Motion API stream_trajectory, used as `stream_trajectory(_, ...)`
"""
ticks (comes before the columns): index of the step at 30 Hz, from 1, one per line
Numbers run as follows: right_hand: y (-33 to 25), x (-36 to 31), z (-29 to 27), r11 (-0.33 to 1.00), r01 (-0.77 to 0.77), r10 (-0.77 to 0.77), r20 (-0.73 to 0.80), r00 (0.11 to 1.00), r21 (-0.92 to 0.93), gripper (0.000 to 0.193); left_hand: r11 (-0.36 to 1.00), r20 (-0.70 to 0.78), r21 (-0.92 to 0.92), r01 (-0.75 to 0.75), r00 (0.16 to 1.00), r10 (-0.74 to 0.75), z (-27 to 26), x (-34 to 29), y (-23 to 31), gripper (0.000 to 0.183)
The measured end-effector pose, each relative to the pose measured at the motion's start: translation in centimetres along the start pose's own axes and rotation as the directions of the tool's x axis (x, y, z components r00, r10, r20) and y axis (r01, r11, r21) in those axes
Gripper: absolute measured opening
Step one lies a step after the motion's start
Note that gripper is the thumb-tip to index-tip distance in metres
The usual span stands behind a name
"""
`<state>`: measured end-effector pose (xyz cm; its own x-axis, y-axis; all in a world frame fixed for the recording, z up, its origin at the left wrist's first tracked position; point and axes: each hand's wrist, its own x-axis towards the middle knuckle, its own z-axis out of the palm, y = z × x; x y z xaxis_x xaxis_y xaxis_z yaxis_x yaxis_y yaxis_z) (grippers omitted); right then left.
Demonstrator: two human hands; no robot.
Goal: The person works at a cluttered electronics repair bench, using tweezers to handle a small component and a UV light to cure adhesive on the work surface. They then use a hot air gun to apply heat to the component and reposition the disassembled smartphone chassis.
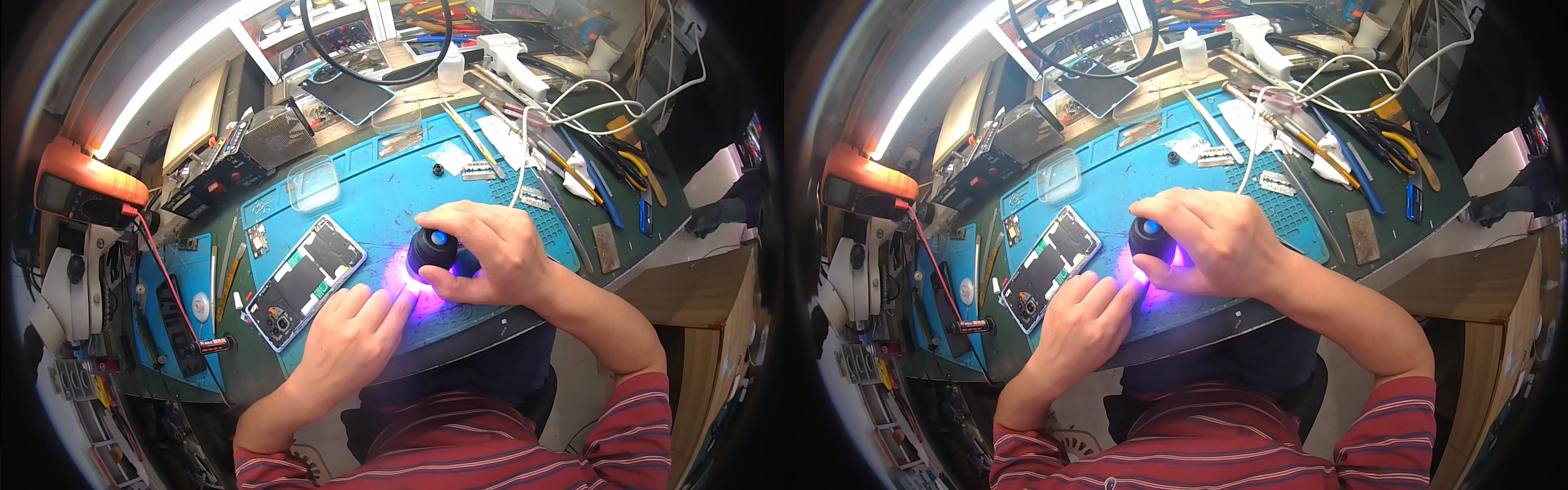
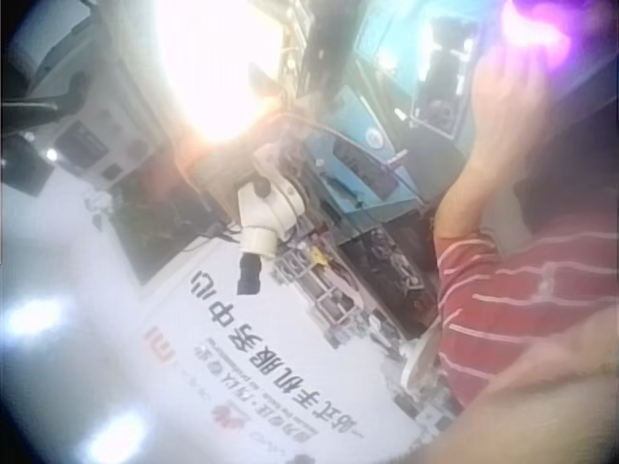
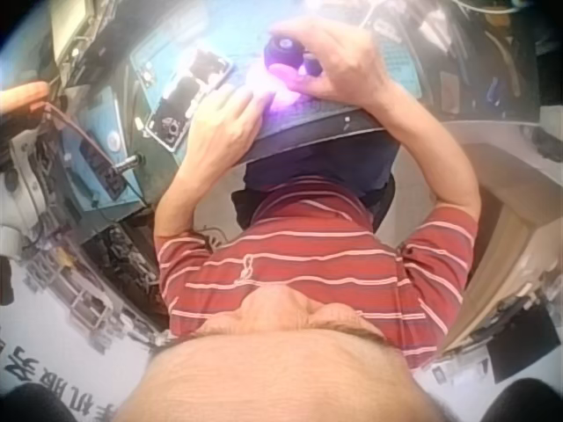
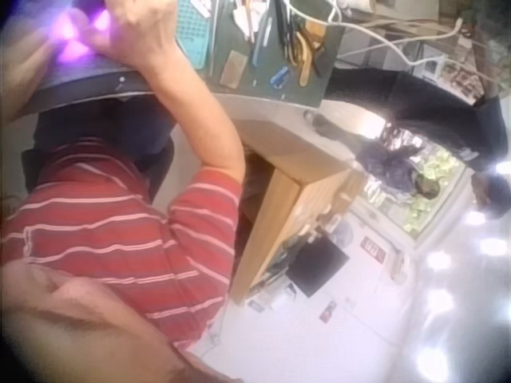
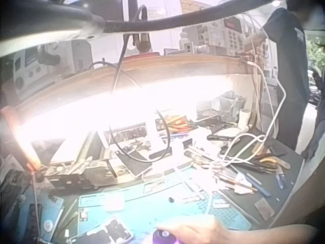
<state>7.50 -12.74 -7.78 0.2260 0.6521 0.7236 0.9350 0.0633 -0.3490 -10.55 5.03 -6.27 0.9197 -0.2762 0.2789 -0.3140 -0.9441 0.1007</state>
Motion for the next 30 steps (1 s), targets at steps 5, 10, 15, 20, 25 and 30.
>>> stream_trajectory(5, -0.01, -0.02, -0.01, 1.000, -0.001, 0.001, 0.000, 1.000, 0.000, 0.050, 1.000, -0.002, -0.004, -0.003, 1.000, 0.003, 0.00, 0.00, -0.04, 0.034)
stream_trajectory(10, -0.05, -0.02, 0.01, 1.000, -0.006, 0.007, -0.001, 1.000, 0.012, 0.049, 1.000, 0.004, -0.011, 0.000, 1.000, 0.000, -0.02, -0.09, -0.02, 0.036)
stream_trajectory(15, 0.16, -0.08, 0.06, 1.000, -0.022, 0.022, -0.053, 0.998, 0.007, 0.044, 1.000, 0.011, 0.022, -0.010, 1.000, 0.009, -0.27, 0.20, -0.03, 0.031)
stream_trajectory(20, -0.06, -0.07, -0.15, 1.000, -0.027, 0.027, -0.046, 0.999, -0.002, 0.044, 1.000, 0.020, 0.027, -0.007, 1.000, 0.007, -0.17, 0.10, -0.07, 0.035)
stream_trajectory(25, -0.14, 0.02, -0.24, 1.000, -0.004, 0.004, -0.030, 1.000, 0.002, 0.044, 1.000, 0.016, 0.029, -0.003, 1.000, 0.003, -0.23, 0.10, 0.00, 0.036)
stream_trajectory(30, -0.11, -0.21, -0.18, 0.999, -0.040, 0.040, -0.020, 0.999, 0.023, 0.045, 0.999, 0.026, 0.036, -0.003, 1.000, 0.002, -0.27, 0.18, 0.03, 0.035)
